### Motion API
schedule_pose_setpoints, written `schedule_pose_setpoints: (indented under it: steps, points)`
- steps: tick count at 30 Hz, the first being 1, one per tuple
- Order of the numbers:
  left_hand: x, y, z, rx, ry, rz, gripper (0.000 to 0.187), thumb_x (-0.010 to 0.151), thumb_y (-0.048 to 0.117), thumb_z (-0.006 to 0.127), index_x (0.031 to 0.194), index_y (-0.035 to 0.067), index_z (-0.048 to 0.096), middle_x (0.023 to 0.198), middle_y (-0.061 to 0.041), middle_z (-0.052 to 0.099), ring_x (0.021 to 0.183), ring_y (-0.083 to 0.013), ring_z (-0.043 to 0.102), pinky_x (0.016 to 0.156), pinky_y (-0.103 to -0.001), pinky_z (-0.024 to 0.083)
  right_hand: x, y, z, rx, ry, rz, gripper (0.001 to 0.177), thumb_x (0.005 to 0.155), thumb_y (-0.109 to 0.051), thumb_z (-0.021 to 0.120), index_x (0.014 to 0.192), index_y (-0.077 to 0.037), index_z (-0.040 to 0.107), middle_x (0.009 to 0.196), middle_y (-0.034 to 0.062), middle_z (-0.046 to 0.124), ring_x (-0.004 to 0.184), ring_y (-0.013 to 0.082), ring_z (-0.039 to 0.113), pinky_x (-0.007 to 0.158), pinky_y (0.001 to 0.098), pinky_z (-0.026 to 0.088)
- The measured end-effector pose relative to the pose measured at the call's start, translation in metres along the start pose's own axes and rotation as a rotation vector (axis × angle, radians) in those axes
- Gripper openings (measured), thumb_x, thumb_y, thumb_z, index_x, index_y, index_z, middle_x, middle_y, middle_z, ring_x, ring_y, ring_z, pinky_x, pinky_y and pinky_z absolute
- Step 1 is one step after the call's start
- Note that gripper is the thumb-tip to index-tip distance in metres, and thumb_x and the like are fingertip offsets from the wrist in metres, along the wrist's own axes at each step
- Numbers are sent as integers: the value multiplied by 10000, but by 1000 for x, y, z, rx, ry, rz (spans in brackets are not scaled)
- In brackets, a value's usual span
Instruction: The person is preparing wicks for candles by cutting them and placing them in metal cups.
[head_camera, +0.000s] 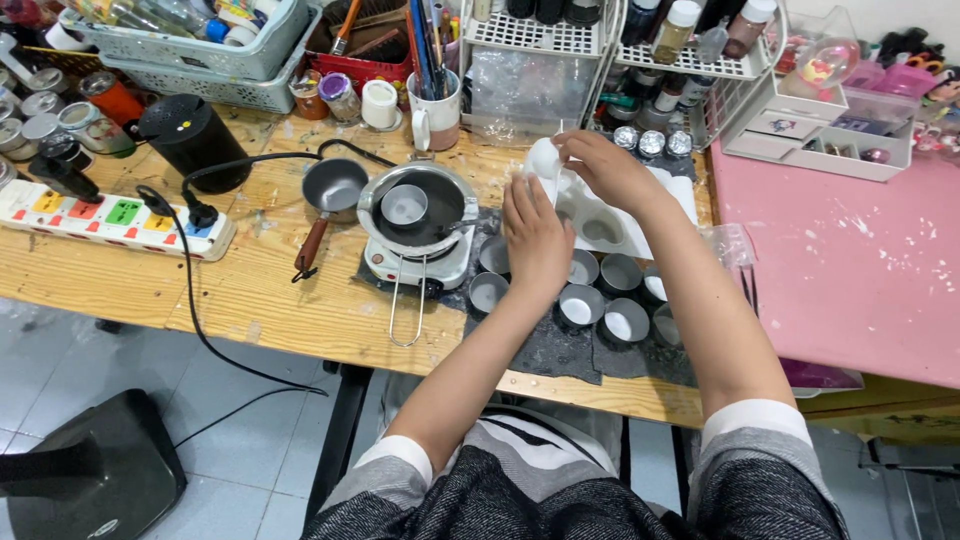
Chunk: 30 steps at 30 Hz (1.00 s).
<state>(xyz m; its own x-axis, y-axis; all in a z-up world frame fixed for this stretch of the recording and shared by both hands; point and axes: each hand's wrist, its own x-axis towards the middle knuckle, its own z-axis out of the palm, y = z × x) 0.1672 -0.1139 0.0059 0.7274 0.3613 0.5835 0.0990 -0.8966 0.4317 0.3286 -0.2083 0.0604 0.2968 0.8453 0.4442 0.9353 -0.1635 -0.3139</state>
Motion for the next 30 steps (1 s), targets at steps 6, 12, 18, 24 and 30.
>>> schedule_pose_setpoints:
  steps: [6, 12, 18, 24, 30]
  points:
    - [25, -9, 28, -46, -131, -129, 491, 951, 235, 682, 1370, 42, 512, 1374, -147, 557, 1288, -332, 560, 1022, -423, 516, -18, 3, -5, -66, 47, -23, 159, 917, 13, 681, 1043, -21, 590, 1353, 157, 626, 1249, 379, 596, 998, 432, 515]
    - [32, -8, 10, -95, -38, -96, 375, 1008, 234, 649, 1339, 66, 598, 1324, -144, 591, 1177, -326, 596, 916, -432, 551, -17, -2, -5, -11, 186, 8, 127, 977, 15, 664, 1060, -11, 571, 1350, 156, 635, 1171, 392, 643, 942, 435, 538]
    - [32, -3, 9, -248, 141, 10, 298, 980, 183, 655, 1257, 75, 680, 1276, -94, 618, 1191, -310, 615, 934, -432, 536, -12, -17, -13, 9, 304, 54, 150, 963, 57, 646, 1075, 1, 565, 1284, 162, 637, 1076, 359, 679, 791, 399, 576]
    - [37, -21, 22, -503, 171, -14, 208, 1015, 164, 627, 1182, 59, 696, 1162, -121, 699, 1087, -327, 670, 946, -431, 528, -7, -17, -7, 222, 314, 162, 119, 999, 84, 593, 1077, -2, 565, 1254, 131, 607, 1009, 244, 707, 664, 308, 606]
    - [41, -20, 9, -555, 115, -81, 221, 1053, 194, 572, 1174, 40, 674, 1103, -155, 697, 1017, -355, 669, 870, -457, 511, 4, -29, -9, 153, 383, 171, 96, 1005, 77, 602, 1062, 8, 569, 1255, 135, 620, 927, 247, 726, 655, 326, 601]
